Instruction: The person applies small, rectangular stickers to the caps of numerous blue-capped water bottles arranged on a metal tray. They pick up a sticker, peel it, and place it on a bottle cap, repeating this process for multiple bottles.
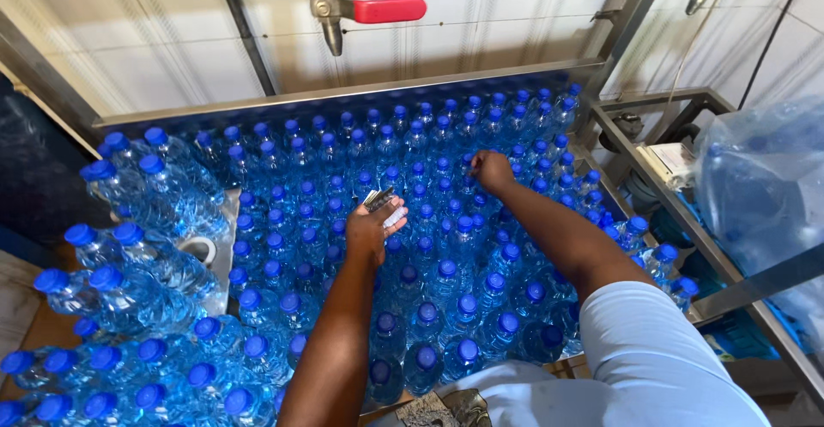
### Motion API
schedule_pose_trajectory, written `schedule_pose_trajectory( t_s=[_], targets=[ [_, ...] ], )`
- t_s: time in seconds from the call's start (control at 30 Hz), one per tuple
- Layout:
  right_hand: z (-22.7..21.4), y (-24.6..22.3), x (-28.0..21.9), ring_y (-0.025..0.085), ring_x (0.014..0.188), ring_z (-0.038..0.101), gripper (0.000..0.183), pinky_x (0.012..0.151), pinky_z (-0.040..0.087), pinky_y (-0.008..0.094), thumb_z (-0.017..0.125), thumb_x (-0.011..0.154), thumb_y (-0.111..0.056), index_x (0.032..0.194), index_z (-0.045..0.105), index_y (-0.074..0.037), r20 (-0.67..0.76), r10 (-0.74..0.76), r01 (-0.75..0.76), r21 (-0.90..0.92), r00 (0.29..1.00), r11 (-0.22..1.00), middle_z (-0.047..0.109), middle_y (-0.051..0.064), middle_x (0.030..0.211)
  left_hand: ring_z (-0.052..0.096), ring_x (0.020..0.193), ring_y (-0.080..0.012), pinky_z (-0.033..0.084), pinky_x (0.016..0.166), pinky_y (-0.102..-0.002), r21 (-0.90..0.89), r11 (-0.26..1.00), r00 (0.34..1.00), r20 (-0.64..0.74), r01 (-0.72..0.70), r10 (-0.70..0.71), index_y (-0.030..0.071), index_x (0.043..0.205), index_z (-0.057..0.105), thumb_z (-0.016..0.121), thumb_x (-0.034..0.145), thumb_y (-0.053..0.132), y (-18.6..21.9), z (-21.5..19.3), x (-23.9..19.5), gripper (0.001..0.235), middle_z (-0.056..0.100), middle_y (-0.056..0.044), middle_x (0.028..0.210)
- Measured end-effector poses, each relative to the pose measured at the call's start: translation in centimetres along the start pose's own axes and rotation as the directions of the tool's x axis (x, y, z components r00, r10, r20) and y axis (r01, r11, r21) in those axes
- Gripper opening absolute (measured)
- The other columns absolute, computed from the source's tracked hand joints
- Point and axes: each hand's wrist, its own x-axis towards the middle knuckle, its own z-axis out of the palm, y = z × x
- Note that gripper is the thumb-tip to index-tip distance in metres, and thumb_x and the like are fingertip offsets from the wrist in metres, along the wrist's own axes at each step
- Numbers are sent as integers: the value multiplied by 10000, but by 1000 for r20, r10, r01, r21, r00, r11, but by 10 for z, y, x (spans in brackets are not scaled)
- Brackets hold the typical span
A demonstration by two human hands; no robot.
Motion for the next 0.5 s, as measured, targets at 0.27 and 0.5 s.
schedule_pose_trajectory(
  t_s=[0.27,0.5],
  targets=[
    [1,-41,-50,422,1720,179,805,1382,155,630,421,1160,-572,1720,356,3,301,11,85,-303,954,949,217,248,1848,829,1060,-410,676,952,-540,30,1000,1000,-3,10,-10,-27,1291,768,894,925,56,-15,-8,12,396,823,-239,1217],
    [12,-36,-54,386,1739,52,991,1370,-38,682,335,1117,-751,1808,95,-83,441,84,103,-384,894,918,55,146,1892,836,1027,-407,681,937,-554,-33,999,1000,9,15,-15,4,1303,773,898,909,29,-18,-13,18,414,834,-206,1200]
  ],
)
